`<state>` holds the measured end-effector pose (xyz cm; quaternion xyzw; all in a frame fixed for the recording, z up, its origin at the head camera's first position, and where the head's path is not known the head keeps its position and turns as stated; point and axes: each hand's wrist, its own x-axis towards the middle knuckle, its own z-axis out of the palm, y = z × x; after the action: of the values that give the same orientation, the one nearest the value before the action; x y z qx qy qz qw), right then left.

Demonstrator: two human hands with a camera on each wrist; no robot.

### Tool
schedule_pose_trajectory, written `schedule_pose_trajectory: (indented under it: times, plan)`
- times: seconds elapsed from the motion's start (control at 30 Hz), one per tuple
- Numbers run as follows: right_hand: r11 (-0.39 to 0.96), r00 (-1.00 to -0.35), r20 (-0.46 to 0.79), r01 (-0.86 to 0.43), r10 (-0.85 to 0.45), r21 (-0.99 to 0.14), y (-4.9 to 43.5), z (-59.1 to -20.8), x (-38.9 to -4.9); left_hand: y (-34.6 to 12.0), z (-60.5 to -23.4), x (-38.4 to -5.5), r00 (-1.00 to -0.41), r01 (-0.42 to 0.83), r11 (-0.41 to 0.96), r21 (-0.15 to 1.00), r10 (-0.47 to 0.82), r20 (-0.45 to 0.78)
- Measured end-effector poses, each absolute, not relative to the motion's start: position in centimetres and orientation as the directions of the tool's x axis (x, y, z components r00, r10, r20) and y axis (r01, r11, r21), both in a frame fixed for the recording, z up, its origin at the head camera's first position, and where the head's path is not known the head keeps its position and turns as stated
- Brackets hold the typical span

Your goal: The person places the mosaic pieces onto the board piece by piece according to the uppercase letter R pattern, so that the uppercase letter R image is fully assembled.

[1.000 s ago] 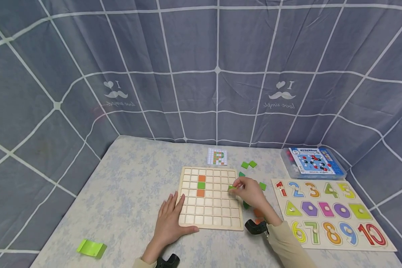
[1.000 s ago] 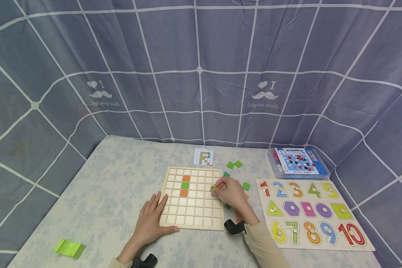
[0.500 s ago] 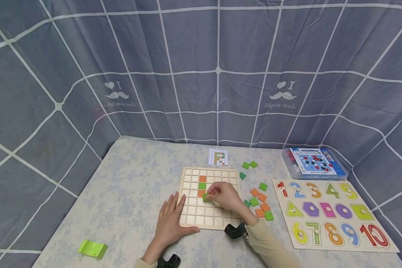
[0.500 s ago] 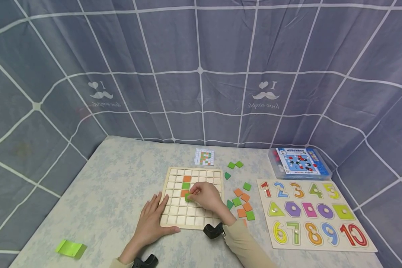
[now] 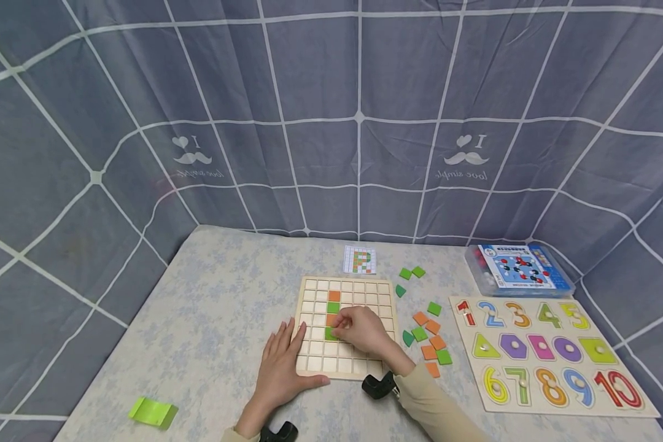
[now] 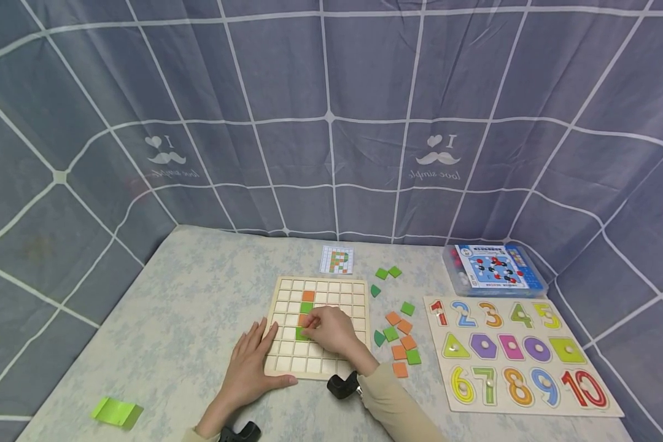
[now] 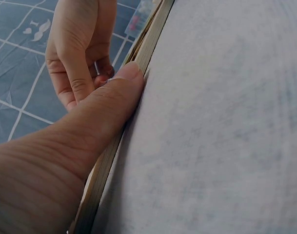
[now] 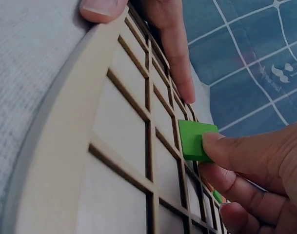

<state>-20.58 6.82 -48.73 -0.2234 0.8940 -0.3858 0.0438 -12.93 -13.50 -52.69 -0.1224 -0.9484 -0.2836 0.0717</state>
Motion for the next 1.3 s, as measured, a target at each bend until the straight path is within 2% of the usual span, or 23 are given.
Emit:
schedule_pose_trajectory:
  times: [0.93,1.3]
  plan:
    - [0.668,-0.878,0.162,-0.452,-0.451,-0.591,6.8,-48.79,-20.63,-13.49,-52.68,-12.84,-0.961,0.269,0.812,0.518,0.187,0.205]
    - [0.667,-0.879,0.136,-0.44,-0.458,-0.601,6.99,-48.87,-20.57,-13.49,-52.62,-12.85,-0.964,0.261,0.813,0.521,0.187,0.192]
